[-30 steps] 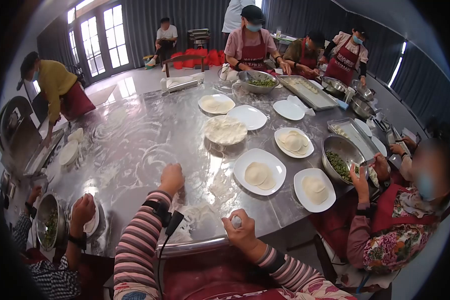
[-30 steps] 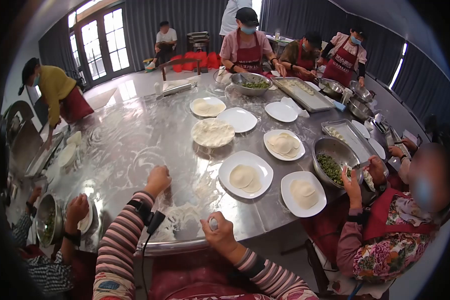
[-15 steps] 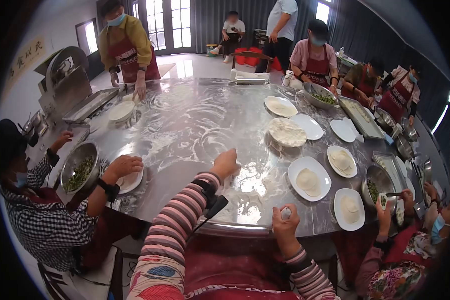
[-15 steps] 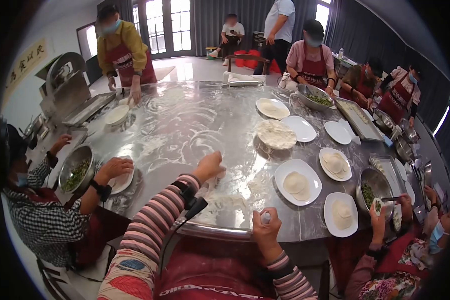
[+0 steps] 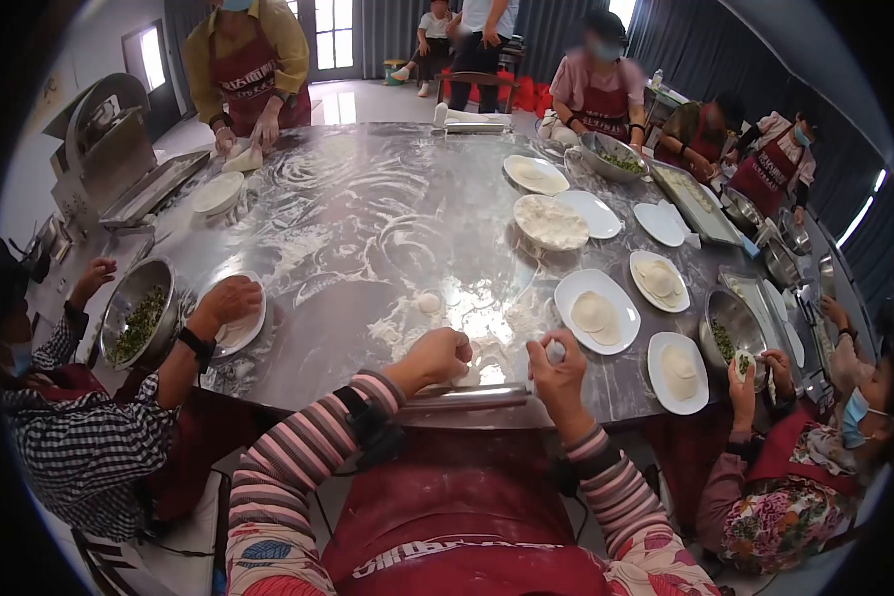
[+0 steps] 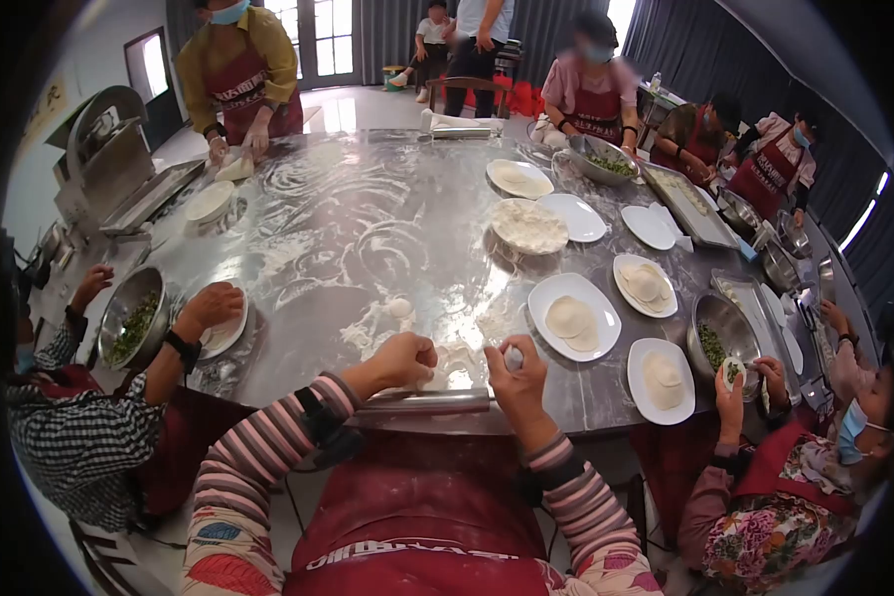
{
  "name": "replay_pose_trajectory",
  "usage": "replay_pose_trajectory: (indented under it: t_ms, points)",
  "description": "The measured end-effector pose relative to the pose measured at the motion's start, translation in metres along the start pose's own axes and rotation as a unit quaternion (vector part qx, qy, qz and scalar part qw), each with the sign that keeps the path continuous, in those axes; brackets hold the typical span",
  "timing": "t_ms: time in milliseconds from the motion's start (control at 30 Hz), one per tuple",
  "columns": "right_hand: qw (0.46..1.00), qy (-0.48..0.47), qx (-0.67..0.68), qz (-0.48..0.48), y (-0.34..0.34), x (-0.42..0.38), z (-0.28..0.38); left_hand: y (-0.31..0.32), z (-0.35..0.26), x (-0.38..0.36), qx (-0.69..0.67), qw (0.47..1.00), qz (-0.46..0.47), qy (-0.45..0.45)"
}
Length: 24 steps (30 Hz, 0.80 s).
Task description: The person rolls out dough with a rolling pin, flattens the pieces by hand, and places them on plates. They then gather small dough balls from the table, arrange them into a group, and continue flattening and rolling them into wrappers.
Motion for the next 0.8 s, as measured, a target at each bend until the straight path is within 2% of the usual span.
replay_pose_trajectory:
  t_ms: [33,100,167,233,267,300,367,433,500,600,633,667,700,733,767,800]
  points:
    - [0.996,-0.078,-0.041,-0.006,0.004,0.009,0.005,-0.001,-0.003,-0.001,0.000,1.000,-0.001,0.006]
    - [0.994,-0.094,-0.044,-0.020,0.017,0.025,-0.008,0.003,-0.008,0.000,0.001,1.000,0.003,0.016]
    - [0.992,-0.113,-0.049,-0.036,0.019,0.028,-0.007,0.010,-0.007,0.010,0.073,0.997,0.027,0.003]
    - [0.969,-0.205,-0.110,-0.090,0.011,0.018,0.011,0.010,-0.008,0.012,0.078,0.996,0.041,0.015]
    - [0.989,-0.086,-0.093,-0.071,0.004,0.011,-0.027,0.013,-0.009,0.011,0.084,0.994,0.060,0.022]
    - [0.989,-0.088,-0.096,-0.069,-0.004,-0.002,-0.026,0.012,-0.006,0.009,0.080,0.995,0.059,0.023]
    - [0.996,-0.008,-0.078,-0.050,-0.015,-0.018,-0.032,0.010,-0.002,0.006,0.037,0.998,0.055,0.021]
    - [0.994,-0.012,-0.082,-0.069,-0.009,-0.013,-0.025,0.020,-0.002,0.002,0.045,0.994,0.092,0.023]
    - [0.981,-0.129,-0.113,-0.096,0.006,0.010,0.006,0.017,-0.006,0.006,0.054,0.995,0.077,0.024]
    - [0.977,-0.157,-0.130,-0.069,0.027,0.031,-0.014,0.017,-0.014,0.012,0.100,0.991,0.088,0.017]
    - [0.972,-0.165,-0.147,-0.073,0.026,0.030,-0.024,0.022,-0.007,0.019,0.112,0.991,0.053,0.044]
    - [0.956,-0.204,-0.213,-0.011,0.030,0.022,-0.023,0.029,-0.006,0.022,0.111,0.988,0.075,0.072]
    - [0.913,-0.262,-0.312,0.001,0.028,0.009,-0.013,0.030,-0.005,0.020,0.073,0.991,0.095,0.054]
    - [0.939,-0.228,-0.257,-0.008,0.015,0.001,-0.007,0.030,-0.001,0.021,0.080,0.991,0.063,0.085]
    - [0.981,-0.081,-0.170,-0.047,-0.002,-0.007,-0.015,0.026,-0.001,0.018,0.073,0.992,0.041,0.093]
    - [0.971,-0.151,-0.176,-0.052,-0.008,-0.020,0.000,0.023,0.000,0.013,0.058,0.995,0.022,0.080]
Point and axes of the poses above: each hand's wrist, its own x-axis towards the middle knuckle, its own y-axis out of the palm, z = x × y, the point moved 8 cm from there along x, towards the middle knuckle, and after that the axes turned 3 degrees about -z, right-handed, at the moved point
